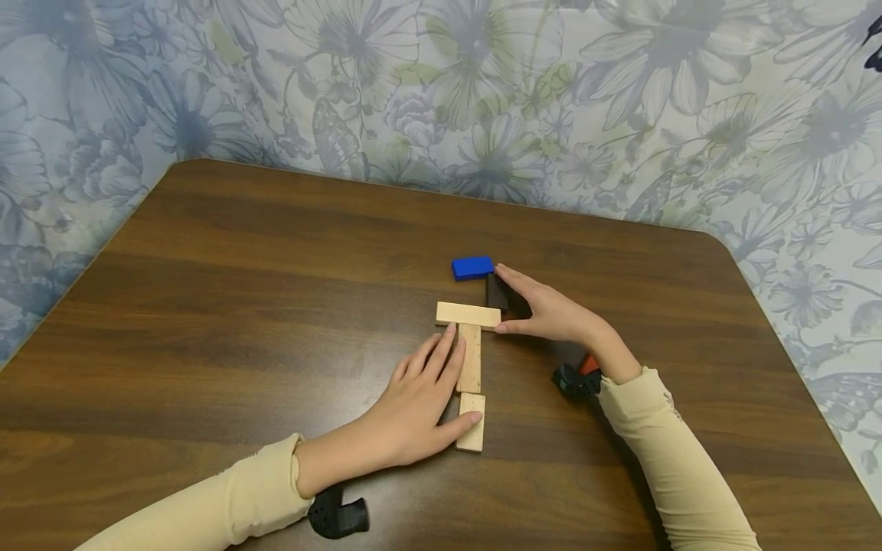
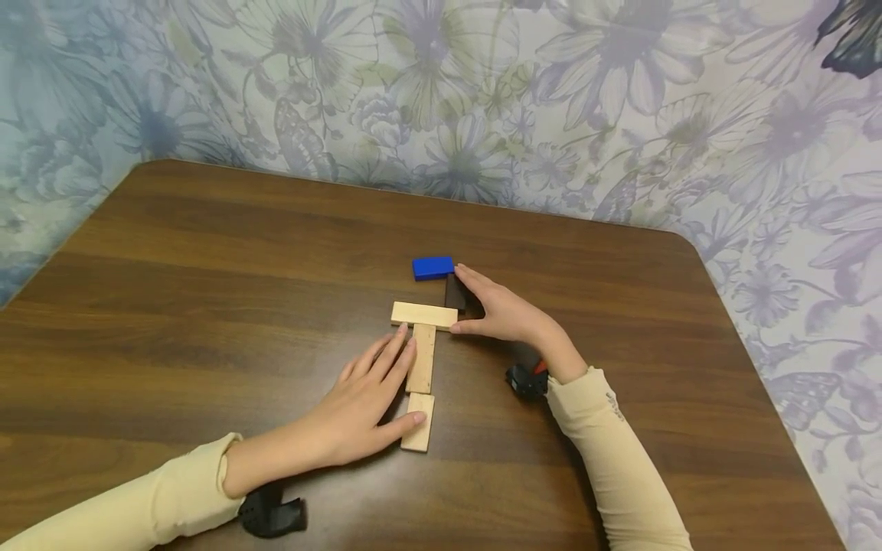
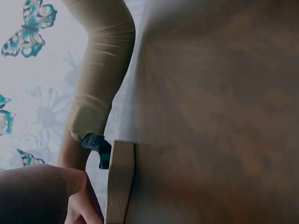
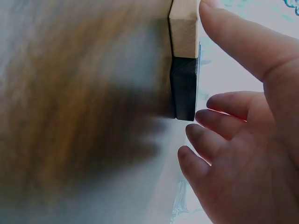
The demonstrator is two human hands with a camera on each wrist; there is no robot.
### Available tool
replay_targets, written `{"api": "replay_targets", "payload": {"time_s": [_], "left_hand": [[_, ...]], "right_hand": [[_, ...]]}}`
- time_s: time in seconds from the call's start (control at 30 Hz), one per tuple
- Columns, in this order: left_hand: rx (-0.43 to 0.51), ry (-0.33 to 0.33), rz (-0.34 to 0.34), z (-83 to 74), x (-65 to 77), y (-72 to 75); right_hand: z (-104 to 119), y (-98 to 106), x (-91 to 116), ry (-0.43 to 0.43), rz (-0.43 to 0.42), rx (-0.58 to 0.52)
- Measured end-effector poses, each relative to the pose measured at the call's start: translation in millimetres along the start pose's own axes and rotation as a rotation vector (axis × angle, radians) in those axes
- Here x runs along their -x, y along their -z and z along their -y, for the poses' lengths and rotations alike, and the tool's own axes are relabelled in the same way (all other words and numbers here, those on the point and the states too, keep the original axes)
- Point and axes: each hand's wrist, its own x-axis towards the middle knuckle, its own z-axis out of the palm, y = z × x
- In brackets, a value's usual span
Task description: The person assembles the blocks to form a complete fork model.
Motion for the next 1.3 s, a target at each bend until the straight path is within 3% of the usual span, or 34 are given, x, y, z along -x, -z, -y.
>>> {"api": "replay_targets", "payload": {"time_s": [0.27, 0.6, 0.93, 1.3], "left_hand": [[-0.019, -0.031, 0.022, 11.8, -6.5, 1.0], [-0.012, -0.095, 0.047, 14.3, -3.2, -1.7], [-0.040, -0.082, 0.072, 12.2, -1.2, -6.4], [-0.038, -0.097, 0.100, 8.6, 0.9, -7.4]], "right_hand": [[-0.1, 2.2, 11.0, -0.016, -0.022, -0.010], [-8.6, 11.2, 55.6, -0.063, -0.084, -0.016], [-20.4, 6.4, 110.0, -0.215, -0.108, -0.057], [-21.6, -9.4, 143.8, -0.310, -0.082, -0.036]]}}
